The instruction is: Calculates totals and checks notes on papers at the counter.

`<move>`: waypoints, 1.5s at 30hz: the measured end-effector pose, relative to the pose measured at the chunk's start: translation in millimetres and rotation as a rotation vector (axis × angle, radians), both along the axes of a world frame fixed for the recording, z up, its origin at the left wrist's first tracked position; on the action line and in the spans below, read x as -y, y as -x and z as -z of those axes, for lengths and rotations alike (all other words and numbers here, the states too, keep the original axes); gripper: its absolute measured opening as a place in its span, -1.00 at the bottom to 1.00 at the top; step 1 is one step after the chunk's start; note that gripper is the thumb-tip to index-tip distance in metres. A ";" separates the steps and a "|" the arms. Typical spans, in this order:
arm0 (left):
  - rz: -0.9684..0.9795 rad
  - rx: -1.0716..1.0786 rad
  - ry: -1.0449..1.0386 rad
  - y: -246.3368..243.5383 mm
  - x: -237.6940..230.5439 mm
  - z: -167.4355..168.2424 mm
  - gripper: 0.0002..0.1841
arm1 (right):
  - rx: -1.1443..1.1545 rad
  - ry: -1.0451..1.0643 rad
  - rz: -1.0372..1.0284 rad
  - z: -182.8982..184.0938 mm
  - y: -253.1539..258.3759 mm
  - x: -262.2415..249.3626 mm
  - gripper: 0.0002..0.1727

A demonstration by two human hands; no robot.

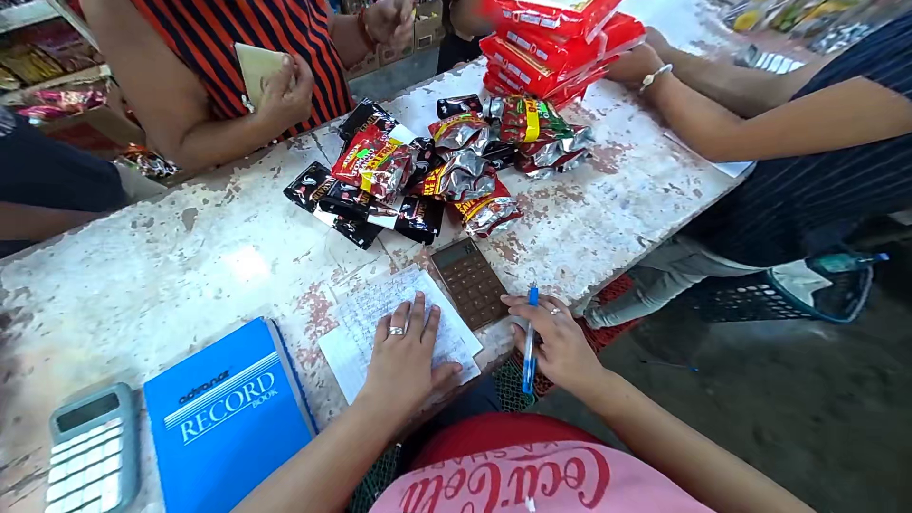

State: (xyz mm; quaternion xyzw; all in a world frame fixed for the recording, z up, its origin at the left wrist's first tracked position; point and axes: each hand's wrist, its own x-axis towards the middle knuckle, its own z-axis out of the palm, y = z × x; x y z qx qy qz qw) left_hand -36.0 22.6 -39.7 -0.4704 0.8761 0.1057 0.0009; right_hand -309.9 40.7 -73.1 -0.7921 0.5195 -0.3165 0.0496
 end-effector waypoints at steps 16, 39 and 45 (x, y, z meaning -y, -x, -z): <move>0.003 0.000 0.049 -0.1 -1.6 3.5 -0.05 | -0.053 -0.075 -0.107 -29.4 -22.2 23.3 -0.65; 0.014 0.025 0.061 -1.1 -1.7 3.2 -0.02 | 0.017 -0.021 -0.020 -9.7 3.6 7.9 -0.66; 0.019 0.036 0.079 -0.7 -2.6 4.1 -0.01 | 0.008 -0.009 -0.014 -6.3 1.6 7.3 -0.66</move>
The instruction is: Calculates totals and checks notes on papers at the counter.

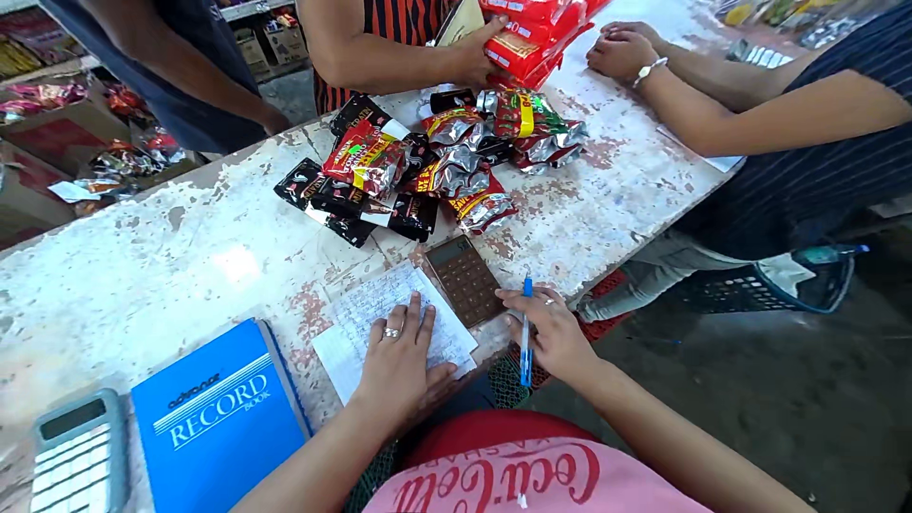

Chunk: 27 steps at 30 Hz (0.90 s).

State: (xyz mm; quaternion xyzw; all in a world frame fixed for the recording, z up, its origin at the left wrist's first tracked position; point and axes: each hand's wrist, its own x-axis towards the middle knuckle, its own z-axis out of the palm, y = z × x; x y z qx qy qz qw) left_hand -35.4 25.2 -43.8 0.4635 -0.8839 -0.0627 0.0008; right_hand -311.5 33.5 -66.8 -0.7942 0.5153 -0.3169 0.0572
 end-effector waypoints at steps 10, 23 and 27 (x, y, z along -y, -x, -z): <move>-0.007 -0.010 -0.020 2.4 -1.8 -3.9 -0.03 | -0.191 -0.027 0.018 -11.3 -4.8 6.6 -0.63; -0.019 -0.005 -0.113 1.5 3.5 -7.6 -0.05 | -0.078 -0.080 -0.105 -17.5 -34.5 26.2 -0.65; -0.026 -0.001 -0.118 1.7 3.4 -8.6 -0.03 | -0.041 -0.037 -0.070 -13.1 -25.1 31.0 -0.66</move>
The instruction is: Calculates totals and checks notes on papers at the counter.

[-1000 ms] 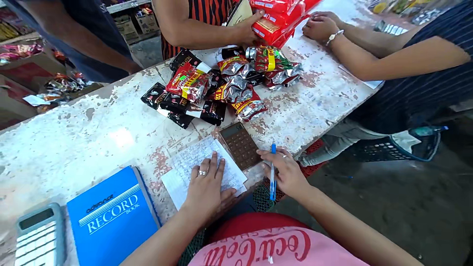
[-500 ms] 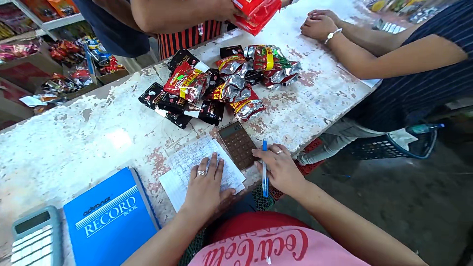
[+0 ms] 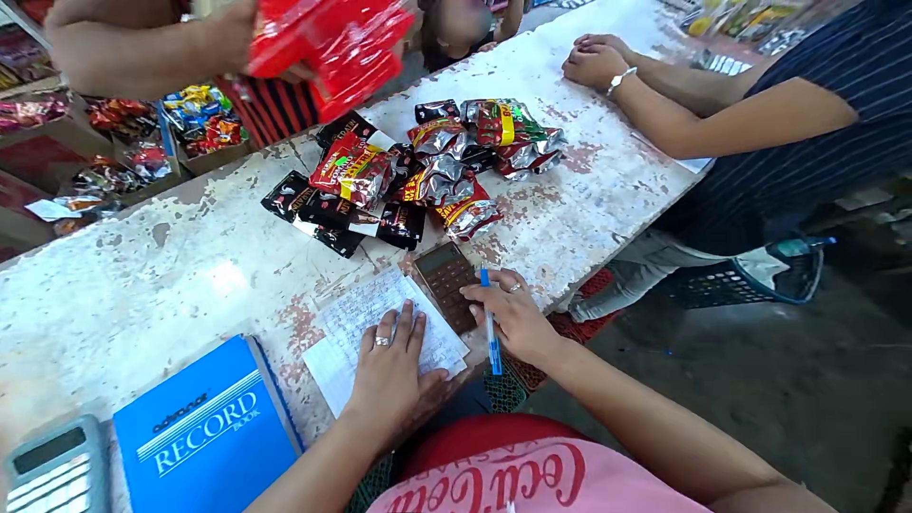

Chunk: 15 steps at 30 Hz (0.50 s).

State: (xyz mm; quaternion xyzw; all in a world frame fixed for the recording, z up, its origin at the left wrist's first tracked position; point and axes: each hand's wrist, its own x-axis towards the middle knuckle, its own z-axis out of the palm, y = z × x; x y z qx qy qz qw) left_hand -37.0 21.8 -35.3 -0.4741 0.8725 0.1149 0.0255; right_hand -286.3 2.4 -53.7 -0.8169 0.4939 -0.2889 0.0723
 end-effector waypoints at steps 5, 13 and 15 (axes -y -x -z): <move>0.012 0.002 0.048 -0.9 -0.8 3.1 -0.03 | 0.081 -0.026 0.004 4.2 18.0 -8.2 -0.61; 0.020 -0.017 0.108 -1.1 -1.4 6.9 -0.03 | 0.022 0.014 0.028 11.5 28.4 -32.2 -0.64; 0.018 -0.004 0.085 -1.0 -1.5 5.2 -0.03 | 0.023 0.018 0.034 12.9 27.9 -33.5 -0.63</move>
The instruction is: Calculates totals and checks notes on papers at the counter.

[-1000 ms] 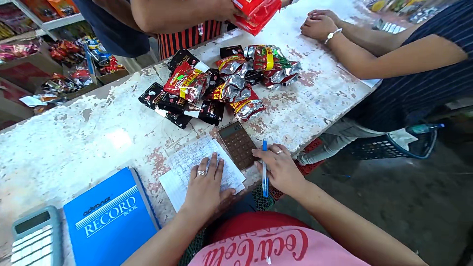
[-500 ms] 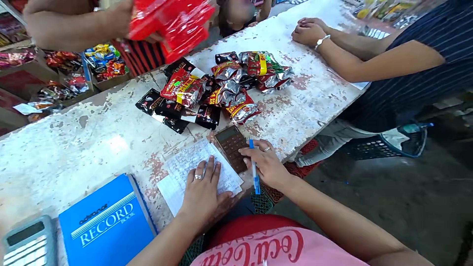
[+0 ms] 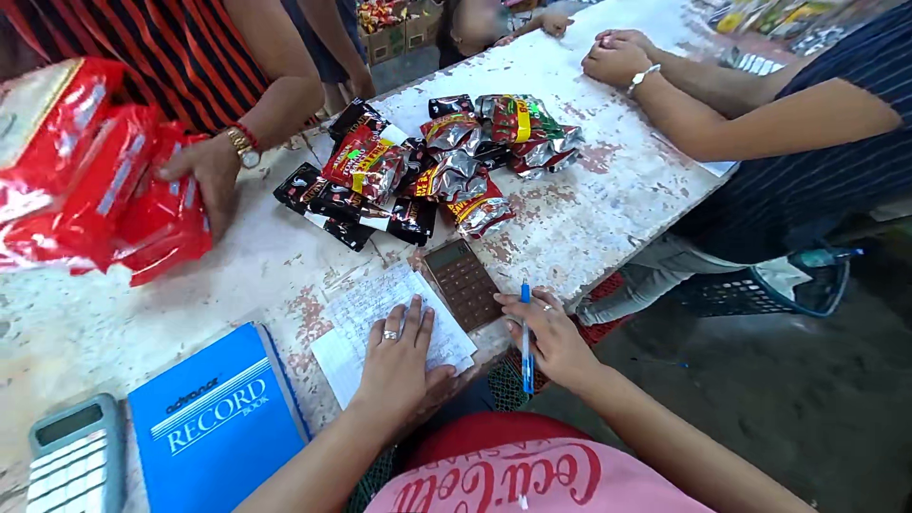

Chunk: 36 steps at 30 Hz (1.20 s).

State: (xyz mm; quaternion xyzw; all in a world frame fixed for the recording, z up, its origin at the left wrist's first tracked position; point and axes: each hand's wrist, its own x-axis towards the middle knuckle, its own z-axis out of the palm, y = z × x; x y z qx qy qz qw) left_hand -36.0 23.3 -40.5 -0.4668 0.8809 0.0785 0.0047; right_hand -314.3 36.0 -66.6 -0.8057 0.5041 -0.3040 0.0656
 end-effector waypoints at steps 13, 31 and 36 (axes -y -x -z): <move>-0.002 -0.003 -0.104 3.2 -1.5 -9.4 -0.03 | -0.023 0.015 0.011 1.6 -1.2 0.7 -0.67; -0.018 0.051 -0.163 5.0 1.9 -14.0 -0.05 | -0.077 -0.057 -0.142 -18.1 -41.1 8.7 -0.70; -0.017 -0.037 -0.059 2.3 -1.0 -5.3 -0.08 | -0.079 0.010 -0.039 -12.7 -37.9 14.2 -0.68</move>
